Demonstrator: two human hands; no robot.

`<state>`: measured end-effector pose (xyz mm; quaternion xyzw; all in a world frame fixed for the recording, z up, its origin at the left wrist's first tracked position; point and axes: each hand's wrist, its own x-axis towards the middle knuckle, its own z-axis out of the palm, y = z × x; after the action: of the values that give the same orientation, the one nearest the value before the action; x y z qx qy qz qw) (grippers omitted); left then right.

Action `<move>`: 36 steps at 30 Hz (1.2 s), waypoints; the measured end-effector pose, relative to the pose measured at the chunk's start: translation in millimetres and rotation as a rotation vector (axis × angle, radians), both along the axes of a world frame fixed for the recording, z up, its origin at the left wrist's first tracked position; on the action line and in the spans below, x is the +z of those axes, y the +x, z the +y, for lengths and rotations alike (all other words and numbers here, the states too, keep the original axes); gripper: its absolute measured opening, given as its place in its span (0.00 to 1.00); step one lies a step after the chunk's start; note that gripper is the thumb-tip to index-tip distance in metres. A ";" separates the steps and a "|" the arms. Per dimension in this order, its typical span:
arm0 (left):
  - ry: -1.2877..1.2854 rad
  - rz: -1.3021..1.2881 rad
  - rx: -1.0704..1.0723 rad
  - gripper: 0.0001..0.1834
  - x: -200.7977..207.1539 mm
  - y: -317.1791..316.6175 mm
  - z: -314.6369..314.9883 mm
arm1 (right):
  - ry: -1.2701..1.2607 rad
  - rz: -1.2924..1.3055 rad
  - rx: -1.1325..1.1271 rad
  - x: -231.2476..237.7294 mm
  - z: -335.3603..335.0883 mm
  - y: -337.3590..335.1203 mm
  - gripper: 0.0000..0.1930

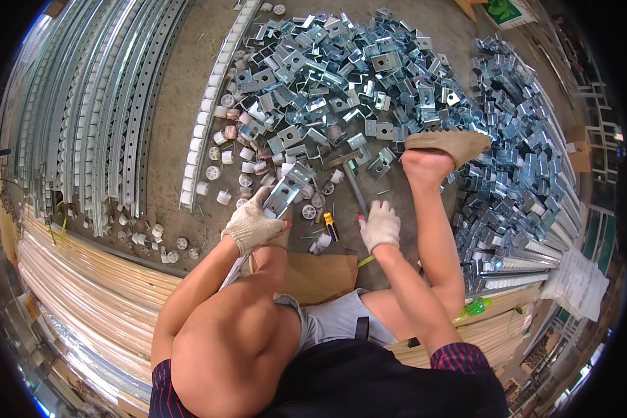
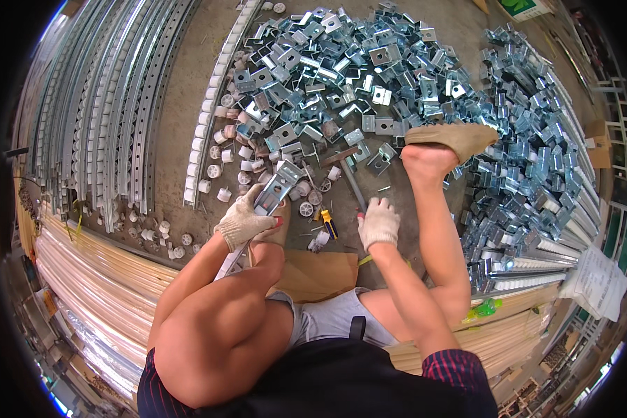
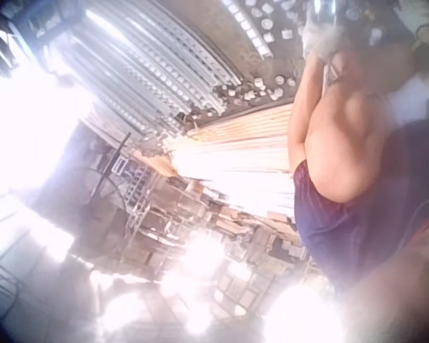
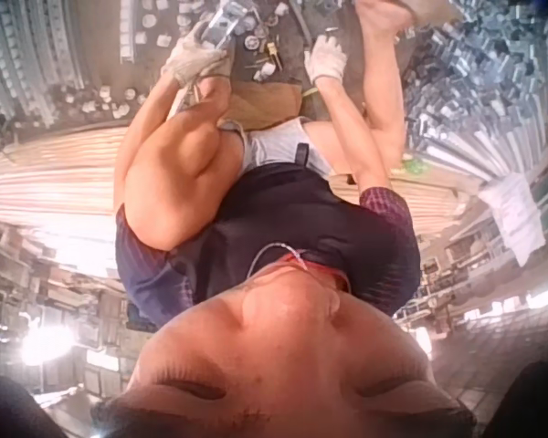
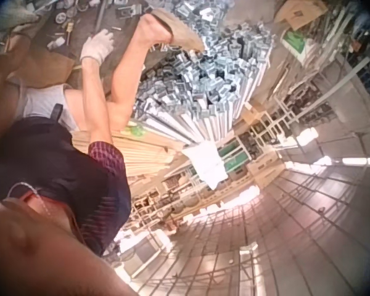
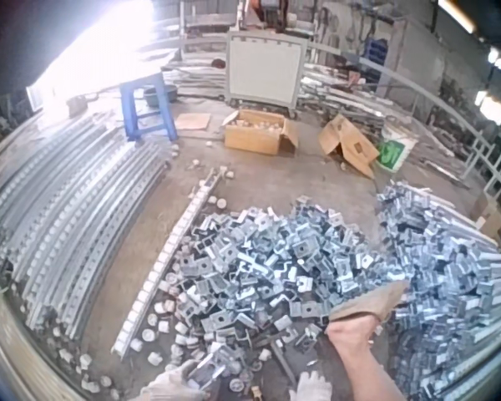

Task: The person assembles metal brackets onto long metal tracks by hand and using a screwdriver, picking up individual components from a large pile on the floor and securing them at intervals along the track.

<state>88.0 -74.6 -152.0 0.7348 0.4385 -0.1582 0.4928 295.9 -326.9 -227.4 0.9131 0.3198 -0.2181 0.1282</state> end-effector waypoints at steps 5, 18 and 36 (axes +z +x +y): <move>0.001 -0.002 0.005 0.45 -1.2 -3.8 -1.3 | 0.138 -0.096 0.007 -0.9 -6.5 -5.2 0.21; 0.025 -0.100 -0.034 0.37 15.8 -1.7 -6.1 | 0.668 1.186 -0.482 72.9 -27.4 25.1 0.17; 0.050 -0.072 -0.026 0.33 20.9 -6.4 -7.0 | 0.865 0.997 -0.627 104.3 -8.1 54.8 0.24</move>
<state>81.6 -81.6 -131.1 0.7576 0.4149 -0.1270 0.4876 350.7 -335.1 -123.1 0.7230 0.1210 -0.4884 -0.4733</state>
